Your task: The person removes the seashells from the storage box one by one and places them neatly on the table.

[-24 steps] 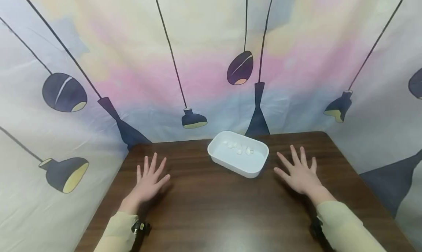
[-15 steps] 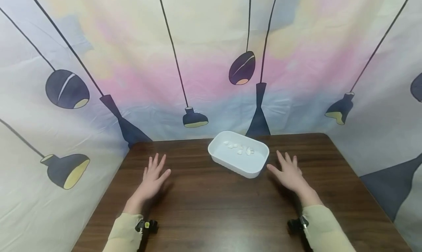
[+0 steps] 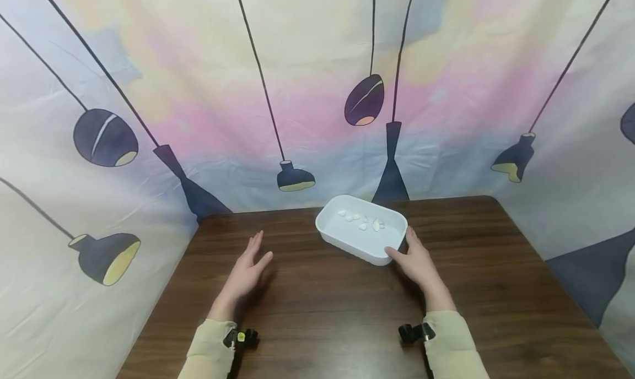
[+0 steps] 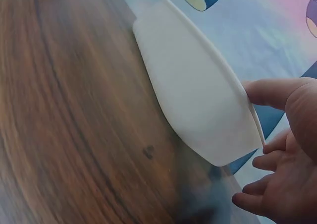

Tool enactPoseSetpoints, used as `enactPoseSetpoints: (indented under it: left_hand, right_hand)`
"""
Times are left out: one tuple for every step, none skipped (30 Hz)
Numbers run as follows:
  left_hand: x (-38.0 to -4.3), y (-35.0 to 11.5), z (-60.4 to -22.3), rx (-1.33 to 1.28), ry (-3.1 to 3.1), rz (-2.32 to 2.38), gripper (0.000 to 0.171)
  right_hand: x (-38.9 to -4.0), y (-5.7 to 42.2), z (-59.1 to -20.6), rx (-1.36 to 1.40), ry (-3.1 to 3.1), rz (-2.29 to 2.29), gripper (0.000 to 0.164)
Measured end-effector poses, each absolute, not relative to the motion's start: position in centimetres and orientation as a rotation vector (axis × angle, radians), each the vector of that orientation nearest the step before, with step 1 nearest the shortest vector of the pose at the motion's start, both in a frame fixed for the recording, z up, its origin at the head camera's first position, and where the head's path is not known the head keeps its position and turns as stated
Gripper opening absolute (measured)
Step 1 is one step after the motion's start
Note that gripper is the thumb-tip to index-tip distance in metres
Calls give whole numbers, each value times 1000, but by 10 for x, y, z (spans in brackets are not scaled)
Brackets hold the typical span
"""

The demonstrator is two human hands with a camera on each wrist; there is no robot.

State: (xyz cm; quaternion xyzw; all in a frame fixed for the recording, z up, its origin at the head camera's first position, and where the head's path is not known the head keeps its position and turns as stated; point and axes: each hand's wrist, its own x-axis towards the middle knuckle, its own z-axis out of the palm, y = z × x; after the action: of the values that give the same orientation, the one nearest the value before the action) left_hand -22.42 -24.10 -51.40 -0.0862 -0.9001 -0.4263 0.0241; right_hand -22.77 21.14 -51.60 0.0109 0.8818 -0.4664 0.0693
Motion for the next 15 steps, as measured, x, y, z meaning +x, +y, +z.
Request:
enactPoseSetpoints:
  left_hand:
    - [-224,-240,-514,-264,-2781,-1322,77]
    - [-224,-239,-514,-268,-2774,-1326,76]
    - [-225,-237,-514,-268,-2767,-1336,75]
    - [-225,-236,-514,-269,-2761,-1345,75]
    - [-225,-235,-514,-274,-2755,-1349,74]
    - [-225,-234,-515,-278,-2748,-1354,74]
    - [-226,-232,-515,-279,-2741,-1363,74]
    - [-226,-230,-515,-282,-2734,-1379,73]
    - [-227,-229,-516,-275,-2733,-1390,72]
    - [-227,-227,-516,-271,-2732,-1399,71]
    - [-228,-224,-516,-266,-2730,-1409,71]
    - [-228,-222,-516,-260,-2731,-1420,70]
    - [-228,-219,-515,-256,-2732,-1427,70]
    - [-229,-216,-516,-257,-2731,-1429,70]
    - [-229,-213,-516,-256,-2734,-1431,71]
  right_hand:
    - [-228,210,-517,32,2650,-1410,104]
    - [-229,210,-517,29,2647,-1411,104]
    - [-229,209,-517,24,2644,-1414,103]
    - [-230,209,-517,18,2639,-1418,102]
    - [-230,208,-517,13,2636,-1424,101]
    - [-230,208,-517,7,2631,-1429,100]
    - [-231,208,-516,1,2626,-1434,99]
    - [-231,207,-516,-2,2616,-1440,98]
    - [-232,207,-516,-6,2609,-1447,97]
    - [-232,207,-515,-10,2604,-1451,96]
    - [-233,207,-514,-17,2601,-1451,95]
    - [-233,207,-514,-24,2598,-1448,93]
    - [-234,206,-513,-32,2596,-1452,92]
    - [-235,206,-513,-40,2596,-1456,90]
    - [-236,206,-513,-48,2598,-1457,88]
